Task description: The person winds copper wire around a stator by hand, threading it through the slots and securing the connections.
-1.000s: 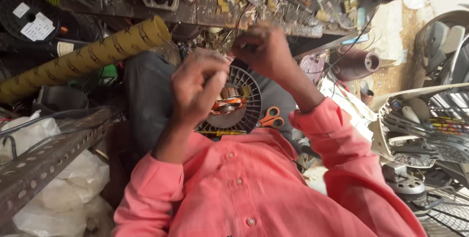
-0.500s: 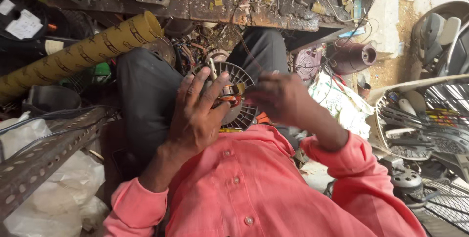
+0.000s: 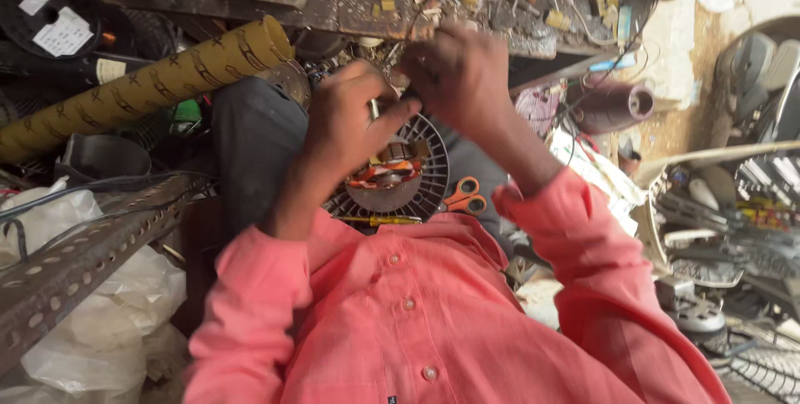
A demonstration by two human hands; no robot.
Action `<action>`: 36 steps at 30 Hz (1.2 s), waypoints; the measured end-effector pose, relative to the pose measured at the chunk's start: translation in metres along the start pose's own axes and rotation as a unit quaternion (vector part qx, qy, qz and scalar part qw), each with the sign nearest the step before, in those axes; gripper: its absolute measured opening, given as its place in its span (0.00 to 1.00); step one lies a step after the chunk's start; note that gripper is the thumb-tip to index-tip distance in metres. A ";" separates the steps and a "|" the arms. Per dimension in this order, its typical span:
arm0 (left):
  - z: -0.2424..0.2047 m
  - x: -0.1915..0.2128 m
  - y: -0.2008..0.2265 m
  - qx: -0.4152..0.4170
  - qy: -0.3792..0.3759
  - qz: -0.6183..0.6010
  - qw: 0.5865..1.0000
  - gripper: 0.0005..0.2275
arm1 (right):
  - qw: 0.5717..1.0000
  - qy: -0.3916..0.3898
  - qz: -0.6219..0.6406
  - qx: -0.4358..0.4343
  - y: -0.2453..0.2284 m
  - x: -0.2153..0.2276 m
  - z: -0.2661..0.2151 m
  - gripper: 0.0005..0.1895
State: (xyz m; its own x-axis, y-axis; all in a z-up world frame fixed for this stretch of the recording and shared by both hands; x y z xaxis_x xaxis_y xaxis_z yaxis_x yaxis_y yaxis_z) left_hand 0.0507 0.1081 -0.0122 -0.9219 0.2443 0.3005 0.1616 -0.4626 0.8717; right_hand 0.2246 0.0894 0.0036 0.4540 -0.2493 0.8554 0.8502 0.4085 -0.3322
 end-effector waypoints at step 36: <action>-0.038 -0.001 0.008 0.225 0.063 -0.289 0.928 0.04 | 0.933 -0.066 0.342 -0.095 0.014 -0.033 -0.010 0.06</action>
State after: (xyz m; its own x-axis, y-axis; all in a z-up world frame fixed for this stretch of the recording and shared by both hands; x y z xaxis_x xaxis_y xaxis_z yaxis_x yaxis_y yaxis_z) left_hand 0.0393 0.0714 -0.0204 -0.9297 0.2258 -0.2909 -0.2688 0.1238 0.9552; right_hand 0.2242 0.0941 -0.0328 0.8816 0.1271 0.4546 0.4111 0.2664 -0.8718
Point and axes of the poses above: each hand's wrist, its own z-axis towards the middle knuckle, its own x-axis out of the back of the hand, y = z × x, the point moved 6 cm from there along z, towards the middle knuckle, and after that the axes turned 2 degrees about z, right-handed, at the moved point
